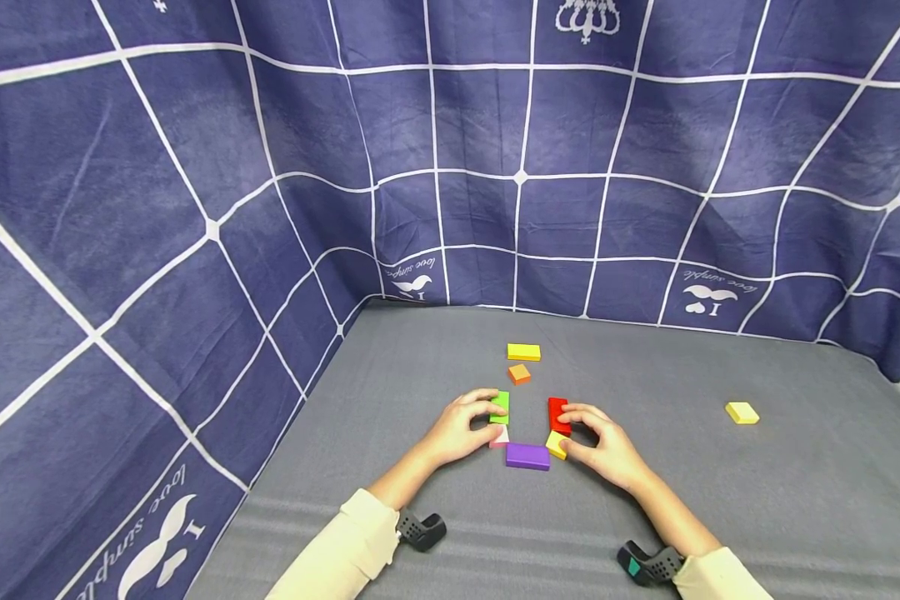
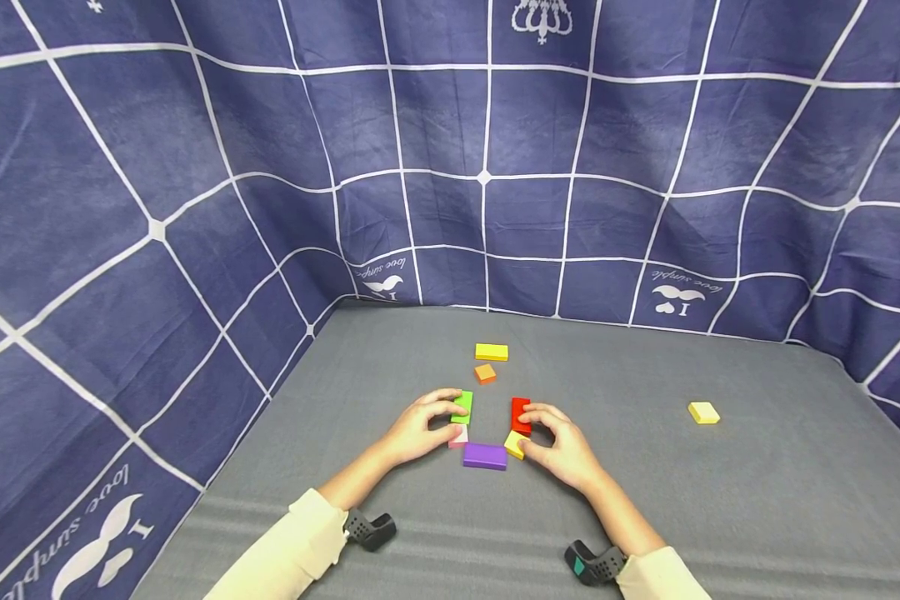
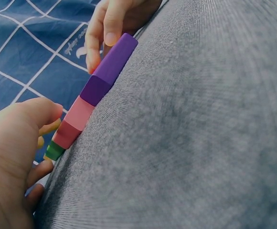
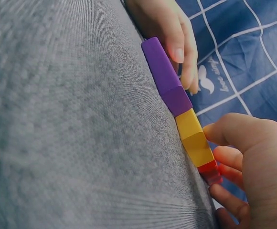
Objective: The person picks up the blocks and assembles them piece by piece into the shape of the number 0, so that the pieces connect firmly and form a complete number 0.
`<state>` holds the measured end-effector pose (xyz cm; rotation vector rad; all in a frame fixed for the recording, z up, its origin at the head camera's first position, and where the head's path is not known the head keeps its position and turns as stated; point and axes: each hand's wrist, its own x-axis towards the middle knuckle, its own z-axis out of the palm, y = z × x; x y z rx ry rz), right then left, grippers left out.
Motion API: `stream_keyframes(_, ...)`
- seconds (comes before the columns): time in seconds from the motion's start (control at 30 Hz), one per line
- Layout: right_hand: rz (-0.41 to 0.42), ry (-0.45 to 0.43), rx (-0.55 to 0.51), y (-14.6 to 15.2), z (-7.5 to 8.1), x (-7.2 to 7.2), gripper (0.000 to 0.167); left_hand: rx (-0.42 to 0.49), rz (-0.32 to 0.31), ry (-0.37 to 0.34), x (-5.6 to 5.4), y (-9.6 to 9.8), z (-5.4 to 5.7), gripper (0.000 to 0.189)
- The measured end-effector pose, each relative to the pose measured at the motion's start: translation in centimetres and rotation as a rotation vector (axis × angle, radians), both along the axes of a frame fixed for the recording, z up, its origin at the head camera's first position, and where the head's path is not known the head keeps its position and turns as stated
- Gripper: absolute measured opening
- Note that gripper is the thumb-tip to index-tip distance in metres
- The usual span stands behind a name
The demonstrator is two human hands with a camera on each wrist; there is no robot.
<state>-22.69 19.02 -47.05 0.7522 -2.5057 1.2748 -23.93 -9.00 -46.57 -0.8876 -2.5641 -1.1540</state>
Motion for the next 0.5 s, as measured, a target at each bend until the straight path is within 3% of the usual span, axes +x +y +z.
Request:
stream_keyframes(0.07, 0.001, 0.004, -0.005, -0.1, 0.1, 0.1, 0.03, 0.018, -0.004, 0.002, 0.0, 0.0, 0.1, 0.024)
stream_keyframes(0.17, -0.004, 0.001, -0.004, -0.6, 1.5, 0.9, 0.03, 0.044, -0.006, -0.004, -0.1, 0.1, 0.4, 0.024)
stream_keyframes(0.27, -0.007, -0.001, -0.004, -0.7, 1.6, 0.9, 0.031, 0.064, -0.005, -0.006, -0.3, 0.2, 0.6, 0.025)
stream_keyframes(0.4, 0.002, -0.007, -0.017, -0.1, 0.2, 0.1, 0.032, 0.067, 0.005, -0.001, -0.8, 0.4, 0.6, 0.025)
stream_keyframes(0.5, 0.011, -0.006, -0.026, -0.1, 0.1, 0.0, 0.032, 0.063, 0.013, -0.018, -1.1, 0.6, 0.9, 0.027)
